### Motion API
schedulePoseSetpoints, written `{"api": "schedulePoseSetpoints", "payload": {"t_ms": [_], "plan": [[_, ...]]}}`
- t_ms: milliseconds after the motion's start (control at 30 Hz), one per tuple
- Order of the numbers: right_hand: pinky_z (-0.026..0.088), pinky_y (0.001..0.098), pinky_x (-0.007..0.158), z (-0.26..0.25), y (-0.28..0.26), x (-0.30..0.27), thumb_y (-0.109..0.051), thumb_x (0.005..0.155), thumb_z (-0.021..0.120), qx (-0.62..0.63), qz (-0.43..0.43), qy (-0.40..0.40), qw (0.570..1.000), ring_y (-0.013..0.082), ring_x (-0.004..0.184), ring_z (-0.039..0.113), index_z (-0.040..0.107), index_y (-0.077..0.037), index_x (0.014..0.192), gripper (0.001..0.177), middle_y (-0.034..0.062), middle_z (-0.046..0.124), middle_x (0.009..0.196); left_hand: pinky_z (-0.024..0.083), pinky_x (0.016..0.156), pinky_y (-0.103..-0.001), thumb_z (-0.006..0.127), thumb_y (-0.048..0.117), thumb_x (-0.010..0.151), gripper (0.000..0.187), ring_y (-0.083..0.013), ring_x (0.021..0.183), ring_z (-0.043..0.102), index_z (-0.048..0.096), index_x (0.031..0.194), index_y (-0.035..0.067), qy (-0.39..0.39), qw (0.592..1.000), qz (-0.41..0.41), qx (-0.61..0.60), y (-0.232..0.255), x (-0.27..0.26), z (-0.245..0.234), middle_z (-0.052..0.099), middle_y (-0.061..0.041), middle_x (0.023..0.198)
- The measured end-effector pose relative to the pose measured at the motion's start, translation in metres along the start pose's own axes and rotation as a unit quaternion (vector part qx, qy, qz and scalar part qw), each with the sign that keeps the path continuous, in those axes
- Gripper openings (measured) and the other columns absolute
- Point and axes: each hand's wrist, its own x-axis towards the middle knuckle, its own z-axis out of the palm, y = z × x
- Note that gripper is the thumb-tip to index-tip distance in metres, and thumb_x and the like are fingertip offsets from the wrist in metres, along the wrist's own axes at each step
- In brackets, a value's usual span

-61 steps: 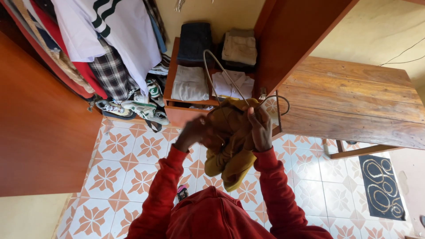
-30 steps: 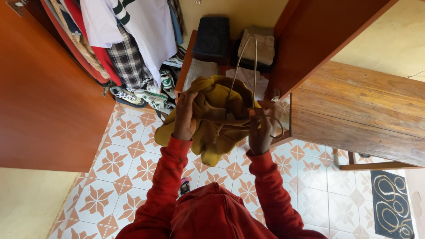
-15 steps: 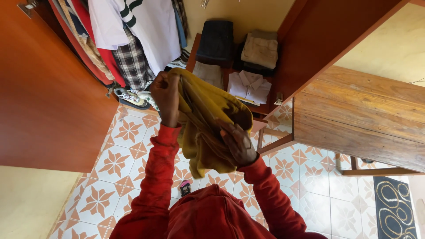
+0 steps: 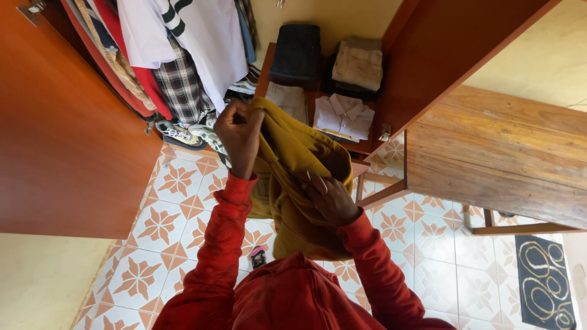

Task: Fold grey sweatpants and a yellow sports jersey and place them in a wardrobe.

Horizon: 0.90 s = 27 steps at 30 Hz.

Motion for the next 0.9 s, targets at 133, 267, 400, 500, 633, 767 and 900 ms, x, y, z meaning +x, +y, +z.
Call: {"api": "schedulePoseSetpoints", "payload": {"t_ms": [133,267,400,500,633,767,900], "plan": [[0.049,0.0476,0.065,0.004,0.015,0.004,-0.013,0.098,0.065,0.029,0.017,-0.022,0.999,0.0369,0.077,0.064,0.068,-0.001,0.111,0.018,0.0194,0.066,0.101,0.033,0.048,-0.023,0.067,0.002,0.089,0.026,-0.0042,0.05,0.038,0.051,0.07,0.008,-0.03,0.981,-0.142,-0.132,-0.004,-0.025,0.018,0.049,0.006,0.06],[0.05,0.0479,0.064,0.006,0.013,0.013,-0.014,0.098,0.064,0.077,0.095,-0.039,0.992,0.0369,0.076,0.065,0.067,-0.003,0.11,0.016,0.0187,0.068,0.093,0.036,0.047,-0.024,0.068,0.005,0.091,0.027,-0.0041,0.051,0.043,0.053,0.068,0.008,-0.102,0.985,-0.138,-0.035,0.03,-0.045,0.03,0.05,0.006,0.06],[0.051,0.0509,0.068,0.025,0.025,0.009,-0.012,0.094,0.063,0.089,0.161,-0.007,0.983,0.0396,0.076,0.064,0.062,-0.001,0.12,0.028,0.0174,0.068,0.087,0.035,0.05,-0.025,0.071,0.01,0.092,0.029,-0.0054,0.053,0.043,0.052,0.07,0.005,-0.134,0.981,-0.139,0.0,0.037,-0.061,0.035,0.048,0.002,0.058],[0.051,0.0506,0.068,0.028,0.024,0.005,-0.011,0.094,0.064,0.079,0.12,0.022,0.989,0.04,0.076,0.064,0.059,0.0,0.124,0.033,0.0182,0.068,0.091,0.038,0.053,-0.028,0.072,0.011,0.093,0.027,-0.0075,0.055,0.044,0.053,0.077,0.003,-0.149,0.981,-0.119,0.021,0.029,-0.059,0.03,0.049,0.0,0.061],[0.051,0.0479,0.069,0.02,0.014,0.01,-0.014,0.096,0.07,0.115,0.105,0.024,0.988,0.0391,0.079,0.066,0.06,-0.001,0.114,0.025,0.0181,0.067,0.094,0.049,0.049,-0.026,0.062,0.016,0.094,0.02,-0.007,0.052,0.056,0.056,0.111,0.006,-0.205,0.973,-0.105,-0.001,-0.001,-0.057,0.016,0.063,0.001,0.07],[0.051,0.0468,0.074,-0.007,-0.004,0.034,-0.014,0.098,0.071,0.155,0.123,0.022,0.98,0.0397,0.086,0.065,0.063,-0.002,0.106,0.017,0.0177,0.064,0.095,0.047,0.056,-0.033,0.066,0.014,0.094,0.034,-0.0157,0.055,0.056,0.057,0.126,0.004,-0.19,0.967,-0.113,0.127,0.003,-0.047,-0.002,0.059,-0.006,0.065],[0.051,0.0453,0.079,-0.02,-0.001,0.038,-0.012,0.1,0.065,0.202,0.099,0.04,0.974,0.0398,0.092,0.064,0.065,0.001,0.111,0.017,0.0192,0.064,0.105,0.055,0.078,-0.041,0.068,0.037,0.101,0.034,-0.0202,0.082,0.071,0.061,0.116,0.007,-0.274,0.939,0.13,0.16,-0.002,-0.046,-0.021,0.072,-0.006,0.089]]}}
